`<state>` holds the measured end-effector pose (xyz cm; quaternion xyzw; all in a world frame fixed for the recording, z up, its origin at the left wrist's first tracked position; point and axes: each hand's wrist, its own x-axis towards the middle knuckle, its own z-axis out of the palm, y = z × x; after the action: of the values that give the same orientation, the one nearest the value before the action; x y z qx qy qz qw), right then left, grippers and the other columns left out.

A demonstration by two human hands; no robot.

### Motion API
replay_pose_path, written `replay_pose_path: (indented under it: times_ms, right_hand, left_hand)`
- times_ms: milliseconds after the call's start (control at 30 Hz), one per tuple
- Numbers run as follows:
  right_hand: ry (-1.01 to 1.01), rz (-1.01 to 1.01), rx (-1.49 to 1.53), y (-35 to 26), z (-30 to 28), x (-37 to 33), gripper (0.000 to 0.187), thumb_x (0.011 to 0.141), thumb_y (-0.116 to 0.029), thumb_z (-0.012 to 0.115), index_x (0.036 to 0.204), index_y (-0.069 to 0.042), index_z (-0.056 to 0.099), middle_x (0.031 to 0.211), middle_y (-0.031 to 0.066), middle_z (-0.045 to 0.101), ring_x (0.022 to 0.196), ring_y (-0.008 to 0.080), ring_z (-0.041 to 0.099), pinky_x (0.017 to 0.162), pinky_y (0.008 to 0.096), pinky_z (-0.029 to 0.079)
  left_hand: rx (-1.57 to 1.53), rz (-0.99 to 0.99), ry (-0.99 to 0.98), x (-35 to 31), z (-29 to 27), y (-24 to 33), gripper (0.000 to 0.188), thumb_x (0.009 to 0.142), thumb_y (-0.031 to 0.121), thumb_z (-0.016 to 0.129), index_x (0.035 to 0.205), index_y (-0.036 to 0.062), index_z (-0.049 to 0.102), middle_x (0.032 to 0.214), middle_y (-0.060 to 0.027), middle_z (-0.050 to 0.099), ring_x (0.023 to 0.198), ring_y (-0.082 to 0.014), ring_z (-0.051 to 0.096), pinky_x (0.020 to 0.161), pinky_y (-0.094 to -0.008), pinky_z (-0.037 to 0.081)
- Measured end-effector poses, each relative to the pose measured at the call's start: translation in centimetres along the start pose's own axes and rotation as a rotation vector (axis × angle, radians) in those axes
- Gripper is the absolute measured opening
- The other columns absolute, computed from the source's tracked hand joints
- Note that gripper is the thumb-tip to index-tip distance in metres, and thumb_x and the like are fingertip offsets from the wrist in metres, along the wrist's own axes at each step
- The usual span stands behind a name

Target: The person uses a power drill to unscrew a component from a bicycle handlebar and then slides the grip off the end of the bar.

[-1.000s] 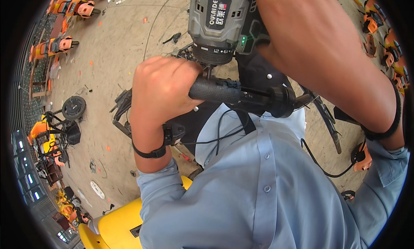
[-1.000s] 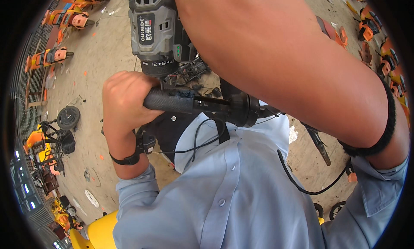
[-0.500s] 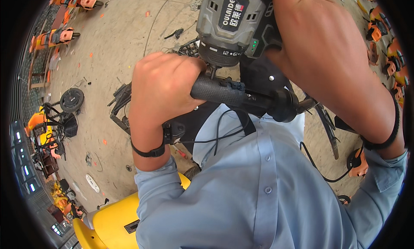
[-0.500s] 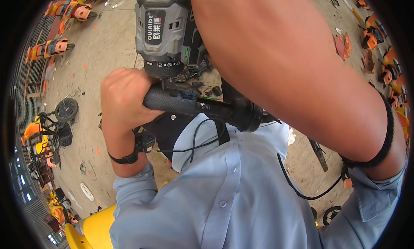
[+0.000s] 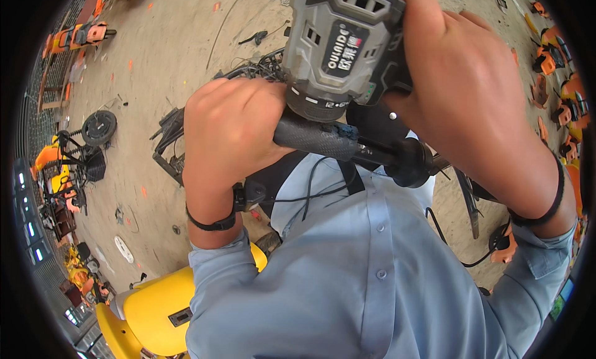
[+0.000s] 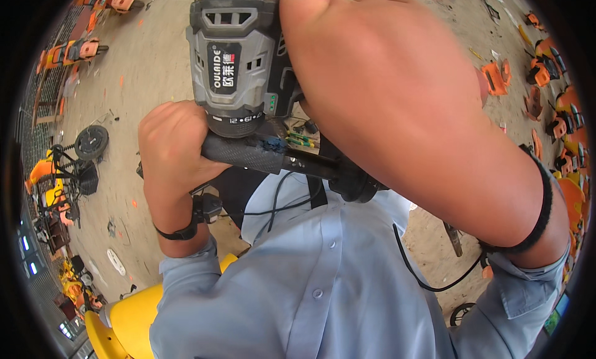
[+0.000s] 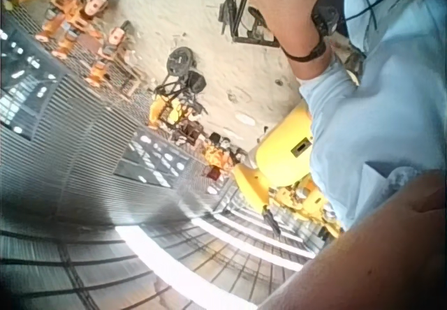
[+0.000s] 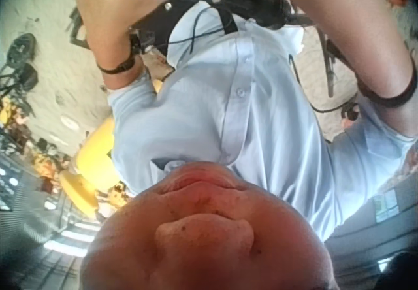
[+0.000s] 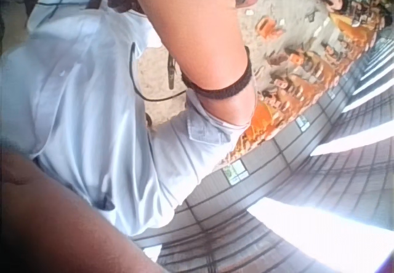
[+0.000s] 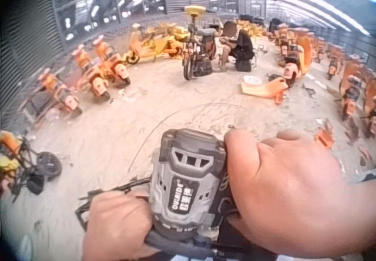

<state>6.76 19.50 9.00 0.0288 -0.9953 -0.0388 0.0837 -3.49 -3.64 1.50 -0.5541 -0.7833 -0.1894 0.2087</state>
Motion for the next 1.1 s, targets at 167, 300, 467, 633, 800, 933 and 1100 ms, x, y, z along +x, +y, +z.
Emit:
replay_pose_path:
  times_ms: [167,300,467,633,800,933,1100]
  right_hand:
    - [0.030,0.001,0.018,0.2,0.4,-0.4,0.072,0.061,-0.011,0.083,0.121,0.001,0.045,0.082,0.0156,0.066,0.079,0.0378,0.065,0.074,0.0429,0.051]
    - [0.038,-0.009,0.021,0.1,0.5,-0.5,0.078,0.059,-0.010,0.084,0.125,0.000,0.045,0.085,0.0161,0.067,0.082,0.0389,0.065,0.077,0.0433,0.052]
    - [0.064,0.009,0.026,0.0,0.9,-0.7,0.086,0.056,-0.008,0.087,0.131,-0.001,0.044,0.089,0.0166,0.068,0.087,0.0403,0.066,0.082,0.0437,0.052]
    - [0.100,0.033,0.075,-0.8,1.9,-1.5,0.086,0.056,-0.008,0.087,0.130,0.000,0.044,0.090,0.0160,0.068,0.087,0.0401,0.066,0.084,0.0426,0.051]
    - [0.124,0.089,0.049,-1.6,2.0,-1.8,0.087,0.057,-0.009,0.087,0.131,0.001,0.043,0.091,0.0162,0.068,0.089,0.0396,0.066,0.085,0.0427,0.051]
    - [0.099,0.147,0.083,-2.1,1.9,-2.4,0.087,0.057,-0.010,0.088,0.132,0.001,0.043,0.093,0.0161,0.068,0.091,0.0384,0.066,0.086,0.0427,0.051]
    - [0.111,0.131,0.051,-2.1,1.9,-2.2,0.087,0.057,-0.010,0.088,0.132,0.001,0.044,0.094,0.0152,0.068,0.092,0.0372,0.066,0.086,0.0417,0.051]
  left_hand:
    - [0.069,-0.152,0.005,-0.3,-0.3,1.3,0.044,0.060,0.036,0.087,0.087,0.0080,0.067,0.071,-0.0041,0.065,0.066,-0.0246,0.064,0.059,-0.0356,0.047]
    - [0.045,-0.203,0.021,-0.2,-0.3,1.5,0.048,0.061,0.040,0.088,0.089,0.0072,0.067,0.068,-0.0039,0.062,0.063,-0.0251,0.062,0.058,-0.0357,0.046]
    - [-0.028,-0.197,0.064,-0.3,0.6,1.3,0.053,0.058,0.040,0.089,0.092,0.0052,0.068,0.065,-0.0039,0.060,0.060,-0.0258,0.061,0.055,-0.0359,0.045]
    - [-0.017,-0.117,-0.004,-0.1,-0.1,1.0,0.063,0.059,0.039,0.087,0.108,0.0037,0.068,0.065,-0.0017,0.059,0.059,-0.0214,0.060,0.057,-0.0341,0.042]
    - [-0.031,-0.026,0.030,-0.2,0.1,0.7,0.064,0.062,0.035,0.085,0.114,0.0018,0.068,0.067,-0.0022,0.061,0.062,-0.0203,0.061,0.059,-0.0331,0.041]
    - [-0.097,-0.016,0.120,-0.2,0.8,0.7,0.059,0.064,0.032,0.084,0.112,0.0019,0.068,0.070,-0.0029,0.063,0.065,-0.0212,0.063,0.060,-0.0333,0.042]
    - [-0.129,-0.011,0.087,-0.1,0.5,0.6,0.054,0.065,0.030,0.082,0.109,0.0024,0.068,0.075,-0.0038,0.066,0.069,-0.0234,0.065,0.063,-0.0348,0.043]
